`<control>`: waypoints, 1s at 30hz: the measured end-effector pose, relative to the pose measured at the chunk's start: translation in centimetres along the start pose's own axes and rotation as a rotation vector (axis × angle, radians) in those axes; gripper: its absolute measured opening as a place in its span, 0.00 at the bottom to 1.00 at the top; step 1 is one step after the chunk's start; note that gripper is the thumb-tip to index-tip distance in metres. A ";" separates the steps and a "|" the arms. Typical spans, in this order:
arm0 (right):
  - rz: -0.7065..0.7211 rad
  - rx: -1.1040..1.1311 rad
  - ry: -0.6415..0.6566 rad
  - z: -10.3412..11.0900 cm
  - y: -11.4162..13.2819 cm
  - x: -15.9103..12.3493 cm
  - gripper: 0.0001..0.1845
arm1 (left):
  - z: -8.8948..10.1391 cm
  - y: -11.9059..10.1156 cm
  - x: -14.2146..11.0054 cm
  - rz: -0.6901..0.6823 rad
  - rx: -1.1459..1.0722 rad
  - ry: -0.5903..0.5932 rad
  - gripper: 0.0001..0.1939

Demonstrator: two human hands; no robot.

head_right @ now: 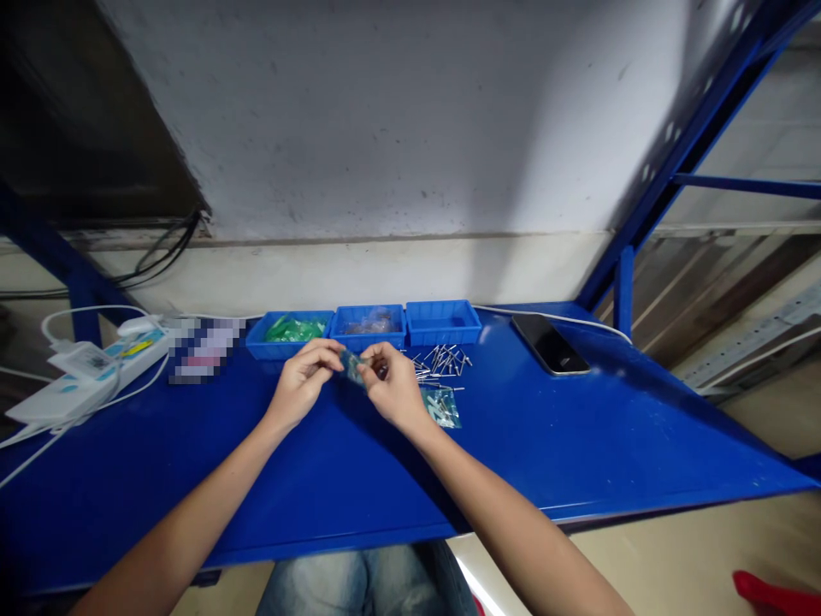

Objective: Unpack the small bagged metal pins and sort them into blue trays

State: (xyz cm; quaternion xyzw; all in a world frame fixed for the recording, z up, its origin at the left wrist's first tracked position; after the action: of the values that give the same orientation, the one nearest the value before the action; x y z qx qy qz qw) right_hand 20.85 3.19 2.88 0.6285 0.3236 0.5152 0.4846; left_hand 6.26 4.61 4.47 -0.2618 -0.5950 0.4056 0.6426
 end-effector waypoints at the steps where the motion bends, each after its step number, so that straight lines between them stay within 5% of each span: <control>1: 0.133 -0.083 -0.049 0.4 0.9 -0.1 0.03 | -0.1 0.4 0.0 0.048 -0.005 -0.002 0.06; 5: 0.538 -0.225 -0.124 0.7 3.9 -1.5 0.08 | -0.6 3.1 -0.5 0.432 -0.193 -0.025 0.18; 8: 0.616 -0.276 -0.129 0.4 4.5 -2.0 0.10 | -0.7 3.6 -0.6 0.511 -0.287 -0.034 0.16; 12: 0.348 -0.223 -0.068 0.3 2.4 -0.7 0.09 | 1.1 0.9 0.4 0.112 -0.071 -0.161 0.07; 15: -0.023 -0.009 0.051 -0.2 -0.5 0.2 0.14 | 0.7 -2.3 -0.1 -0.298 0.187 -0.100 0.06; 18: -0.143 0.071 0.066 -0.3 -1.7 0.6 0.21 | -0.4 -3.3 -1.0 -0.461 0.310 -0.005 0.08; 21: 0.041 -0.077 -0.030 0.6 -0.7 0.8 0.16 | -0.7 -1.8 -0.6 -0.271 0.333 0.055 0.10; 26: 0.510 -0.416 0.017 0.0 1.9 -0.6 0.15 | -0.9 2.5 -0.8 0.425 0.059 0.109 0.28; 30: 0.635 -0.538 0.142 -1.4 1.8 -1.7 0.17 | -0.5 3.3 -0.5 0.519 -0.042 0.092 0.18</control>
State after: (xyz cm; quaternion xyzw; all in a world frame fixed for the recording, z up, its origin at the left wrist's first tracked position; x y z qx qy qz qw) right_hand 18.87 1.52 4.01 0.5109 0.0005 0.7472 0.4250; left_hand 6.05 6.04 1.43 -0.4371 -0.4864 0.5321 0.5378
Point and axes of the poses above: each hand's wrist, its own x-axis towards the middle knuckle, its own z-axis out of the back of the hand, y = z × x, the point moved 8 cm from there along x, towards the middle knuckle, and after that the axes turned 15 degrees about -y, right-handed, at the moved point
